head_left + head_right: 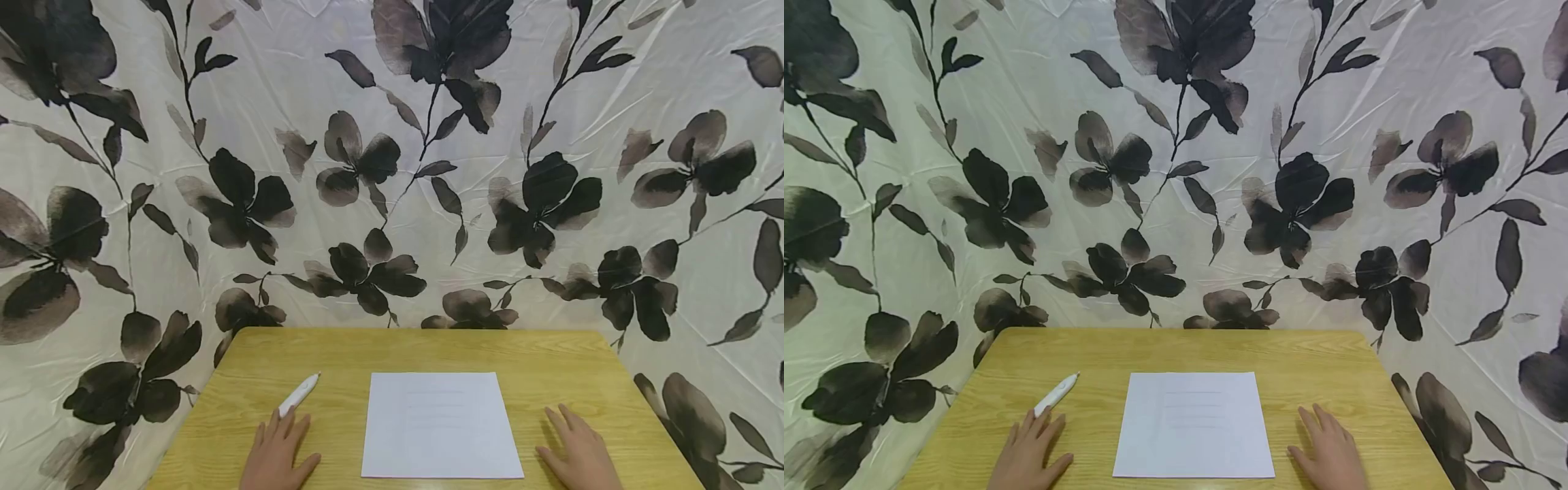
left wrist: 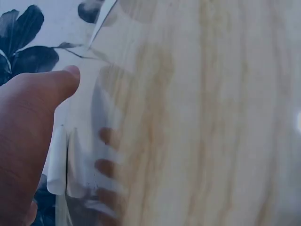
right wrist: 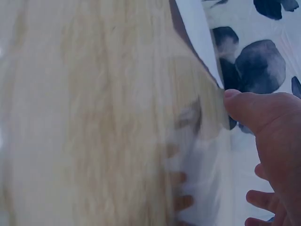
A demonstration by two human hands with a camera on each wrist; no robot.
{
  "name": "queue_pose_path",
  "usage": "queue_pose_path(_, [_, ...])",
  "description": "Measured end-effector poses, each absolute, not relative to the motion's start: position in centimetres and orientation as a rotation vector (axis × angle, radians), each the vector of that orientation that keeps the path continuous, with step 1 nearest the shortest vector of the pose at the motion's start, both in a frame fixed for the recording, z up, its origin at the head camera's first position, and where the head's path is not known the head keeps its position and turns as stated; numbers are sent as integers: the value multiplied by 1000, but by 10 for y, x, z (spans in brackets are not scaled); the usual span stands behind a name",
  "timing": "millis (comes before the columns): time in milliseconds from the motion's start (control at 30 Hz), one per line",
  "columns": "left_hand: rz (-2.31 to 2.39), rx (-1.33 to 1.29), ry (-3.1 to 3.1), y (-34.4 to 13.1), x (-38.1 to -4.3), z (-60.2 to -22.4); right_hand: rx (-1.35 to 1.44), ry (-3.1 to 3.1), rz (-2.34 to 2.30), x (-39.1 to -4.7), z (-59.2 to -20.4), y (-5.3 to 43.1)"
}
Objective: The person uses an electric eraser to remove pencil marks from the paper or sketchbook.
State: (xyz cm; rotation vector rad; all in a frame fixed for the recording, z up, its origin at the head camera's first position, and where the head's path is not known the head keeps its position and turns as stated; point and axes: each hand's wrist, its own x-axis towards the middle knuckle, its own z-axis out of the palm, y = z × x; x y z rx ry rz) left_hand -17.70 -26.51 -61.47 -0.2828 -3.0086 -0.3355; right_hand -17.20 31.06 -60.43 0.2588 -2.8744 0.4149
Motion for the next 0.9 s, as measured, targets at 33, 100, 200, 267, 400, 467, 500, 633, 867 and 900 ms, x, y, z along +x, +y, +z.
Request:
queue_pose_path(33, [-345, -296, -3000, -264, -178, -614, 265, -2866, 429, -173, -604, 309])
queue_pose_path(100, [-365, -320, -2979, -262, -178, -612, 279, -2851, 464, -175, -604, 305])
queue_pose_path(200, [-389, -338, -2945, -259, -179, -611, 283, -2838, 497, -178, -602, 297])
queue_pose_path(267, [-402, -342, -2929, -257, -179, -611, 286, -2825, 506, -179, -600, 291])
queue_pose_path(400, [-420, -344, -2914, -254, -181, -613, 294, -2789, 535, -181, -596, 279])
queue_pose_path(467, [-427, -348, -2906, -253, -181, -613, 298, -2775, 557, -183, -595, 274])
queue_pose_path(500, [-432, -352, -2899, -252, -181, -613, 297, -2769, 569, -183, -595, 271])
queue_pose_path(633, [-444, -386, -2865, -249, -182, -612, 315, -2748, 616, -185, -595, 262])
queue_pose_path(867, [-497, -394, -2776, -238, -182, -605, 320, -2765, 698, -188, -596, 247])
queue_pose_path(900, [-500, -389, -2762, -237, -182, -604, 319, -2771, 716, -189, -596, 245])
